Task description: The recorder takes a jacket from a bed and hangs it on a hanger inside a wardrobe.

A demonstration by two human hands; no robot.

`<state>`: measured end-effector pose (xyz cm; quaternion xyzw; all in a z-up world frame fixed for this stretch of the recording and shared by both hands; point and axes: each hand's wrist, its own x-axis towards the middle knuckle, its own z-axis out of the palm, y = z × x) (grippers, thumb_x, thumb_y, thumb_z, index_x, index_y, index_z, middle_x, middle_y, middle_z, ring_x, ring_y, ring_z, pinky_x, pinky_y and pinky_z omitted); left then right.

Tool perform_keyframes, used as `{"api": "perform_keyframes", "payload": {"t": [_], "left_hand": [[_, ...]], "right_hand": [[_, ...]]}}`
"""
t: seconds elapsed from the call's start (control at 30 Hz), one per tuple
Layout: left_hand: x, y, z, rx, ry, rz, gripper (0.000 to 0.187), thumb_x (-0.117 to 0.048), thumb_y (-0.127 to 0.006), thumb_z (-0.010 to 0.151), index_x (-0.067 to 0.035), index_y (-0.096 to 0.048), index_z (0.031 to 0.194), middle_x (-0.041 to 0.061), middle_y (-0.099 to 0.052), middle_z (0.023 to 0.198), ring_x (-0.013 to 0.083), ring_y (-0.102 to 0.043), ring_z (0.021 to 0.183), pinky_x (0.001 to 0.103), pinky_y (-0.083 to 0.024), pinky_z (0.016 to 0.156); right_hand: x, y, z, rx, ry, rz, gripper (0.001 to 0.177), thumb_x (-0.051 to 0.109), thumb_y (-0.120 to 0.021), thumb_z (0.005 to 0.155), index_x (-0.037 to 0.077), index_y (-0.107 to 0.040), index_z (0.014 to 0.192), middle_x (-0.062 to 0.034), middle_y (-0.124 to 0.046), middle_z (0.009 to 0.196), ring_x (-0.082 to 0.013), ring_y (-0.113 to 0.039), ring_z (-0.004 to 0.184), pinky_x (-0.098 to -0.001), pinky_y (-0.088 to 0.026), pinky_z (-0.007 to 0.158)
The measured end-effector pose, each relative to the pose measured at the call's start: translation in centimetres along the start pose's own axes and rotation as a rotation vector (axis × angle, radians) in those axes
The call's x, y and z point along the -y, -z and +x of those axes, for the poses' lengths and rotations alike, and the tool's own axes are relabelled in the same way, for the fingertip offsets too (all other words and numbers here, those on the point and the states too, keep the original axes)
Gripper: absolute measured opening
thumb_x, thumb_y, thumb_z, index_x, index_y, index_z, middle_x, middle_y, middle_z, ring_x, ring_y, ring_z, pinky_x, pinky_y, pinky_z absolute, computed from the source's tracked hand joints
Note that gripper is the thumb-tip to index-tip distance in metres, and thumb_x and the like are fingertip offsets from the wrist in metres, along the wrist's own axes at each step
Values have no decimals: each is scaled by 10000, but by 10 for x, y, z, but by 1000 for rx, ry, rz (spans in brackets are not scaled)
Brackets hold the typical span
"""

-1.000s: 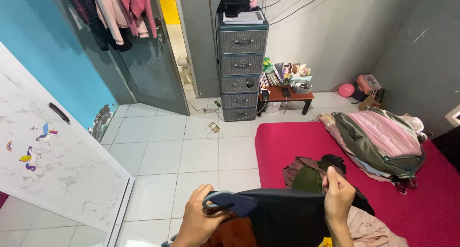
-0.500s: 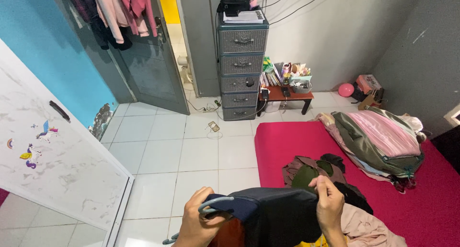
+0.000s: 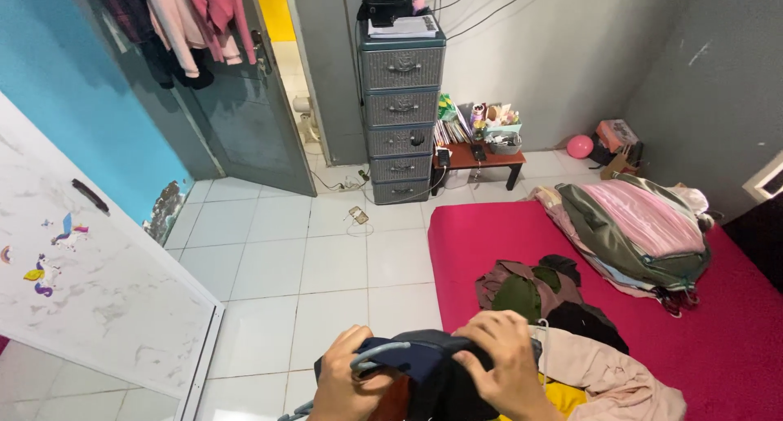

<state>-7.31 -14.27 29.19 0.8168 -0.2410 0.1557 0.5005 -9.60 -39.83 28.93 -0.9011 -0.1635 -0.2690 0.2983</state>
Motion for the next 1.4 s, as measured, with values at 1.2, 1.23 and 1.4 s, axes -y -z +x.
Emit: {"api": "perform_keyframes", "payload": {"t": [1.2,1.23,1.4], "left_hand": [[-11,21,43,1006,8,-587,643,-561,-372,1086,-11,-641,1279,145,-532,1469,291,-516,1340,445,-404,1102],[-1,16,41,1005,9,-587,643,-561,-372,1086,-11,-641,1279,145,-532,1469,291,-516,1340,445,-404,1102],[82,-29,2,1014,469,-830,331,-345,-591,1093,-15,-580,1105,80,-582,1185,221,-496,1047,435,-423,935]], "right_hand": [[-8,39,-21,41,-157,203,267,89,-785,676,46,-754,938,-115,-775,870,-320,-713,828,-385,-542,753],[-11,39,-24,42,-157,204,267,89,-785,676,46,-754,938,-115,-775,870,-320,-713,828,-385,-542,753],[-16,42,-30,-12,-269,204,271,109,-822,695,51,-783,957,-95,-809,903,-266,-759,840,-370,-551,779]]}}
